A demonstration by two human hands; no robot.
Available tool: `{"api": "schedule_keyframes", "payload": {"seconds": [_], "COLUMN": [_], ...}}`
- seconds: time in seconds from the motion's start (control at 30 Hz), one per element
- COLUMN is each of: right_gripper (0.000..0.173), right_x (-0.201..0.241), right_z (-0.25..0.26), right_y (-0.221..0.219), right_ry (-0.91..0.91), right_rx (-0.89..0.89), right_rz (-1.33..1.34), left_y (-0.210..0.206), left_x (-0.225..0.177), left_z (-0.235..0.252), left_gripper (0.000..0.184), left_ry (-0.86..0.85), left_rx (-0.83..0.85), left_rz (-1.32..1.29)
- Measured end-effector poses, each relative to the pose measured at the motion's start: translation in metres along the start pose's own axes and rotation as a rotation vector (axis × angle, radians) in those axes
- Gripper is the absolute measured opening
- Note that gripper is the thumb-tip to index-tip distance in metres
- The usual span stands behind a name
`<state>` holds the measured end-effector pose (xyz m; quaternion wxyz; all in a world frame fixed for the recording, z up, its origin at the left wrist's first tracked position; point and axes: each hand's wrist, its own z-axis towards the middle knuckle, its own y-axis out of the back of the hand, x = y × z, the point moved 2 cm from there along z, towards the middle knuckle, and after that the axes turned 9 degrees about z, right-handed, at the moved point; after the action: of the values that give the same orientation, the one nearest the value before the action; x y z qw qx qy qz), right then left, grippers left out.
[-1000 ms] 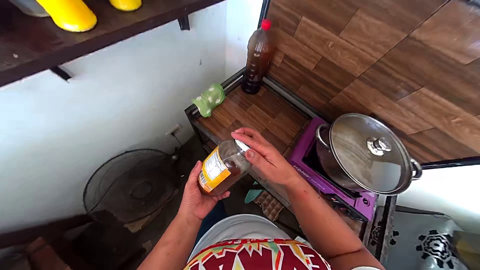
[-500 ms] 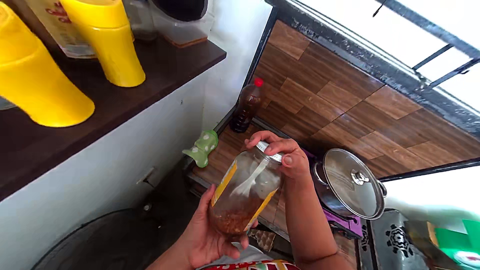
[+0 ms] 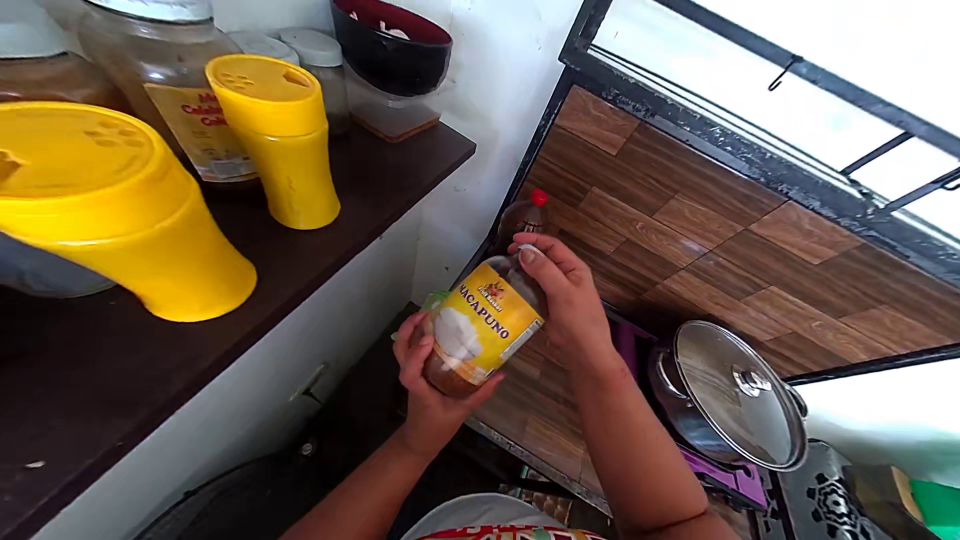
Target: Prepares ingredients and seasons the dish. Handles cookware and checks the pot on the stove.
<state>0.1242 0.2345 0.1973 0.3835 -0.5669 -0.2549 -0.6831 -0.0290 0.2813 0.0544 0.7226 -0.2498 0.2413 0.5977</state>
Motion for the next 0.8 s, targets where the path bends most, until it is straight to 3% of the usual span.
{"api": "schedule_keyframes", "payload": {"seconds": [0.07,0.13,0.27,0.37,0.5,0.7,0.8], "right_gripper": [0.026,0.024,0.022,0.03,0.036,0.027,0.029], "right_x": [0.022,0.05,0.094,0.102,0.083,0.057,-0.012], "right_z": [0.017,0.037,0.083,0.116,0.157,0.189,0.222], "right_y": [-0.009,-0.02,-0.06,-0.099,-0.148,-0.198,-0.228], "right_ry": [0.101,0.278,0.718,0.904,0.904,0.931,0.999], "right_rx": [0.014,0.023,0.006,0.002,0.021,-0.045,-0.265], "right_rz": [-0.023,-0.038,-0.11,-0.292,-0.406,-0.426,-0.445], "left_y": [-0.007,-0.011,-0.004,0.009,0.032,0.079,0.083], "left_x": [0.004,0.0,-0.012,-0.014,-0.005,0.008,0.004], "left_z": [0.029,0.066,0.121,0.098,0.034,-0.006,-0.007], "left_gripper": [0.098,0.101,0.121,0.101,0.076,0.049,0.039], "left_ry": [-0.057,0.006,0.359,0.462,0.624,0.66,0.659], "left_rx": [-0.019,0.026,0.195,0.366,0.569,0.612,0.678], "left_rz": [0.019,-0.019,-0.206,-0.189,-0.162,-0.02,-0.031]}}
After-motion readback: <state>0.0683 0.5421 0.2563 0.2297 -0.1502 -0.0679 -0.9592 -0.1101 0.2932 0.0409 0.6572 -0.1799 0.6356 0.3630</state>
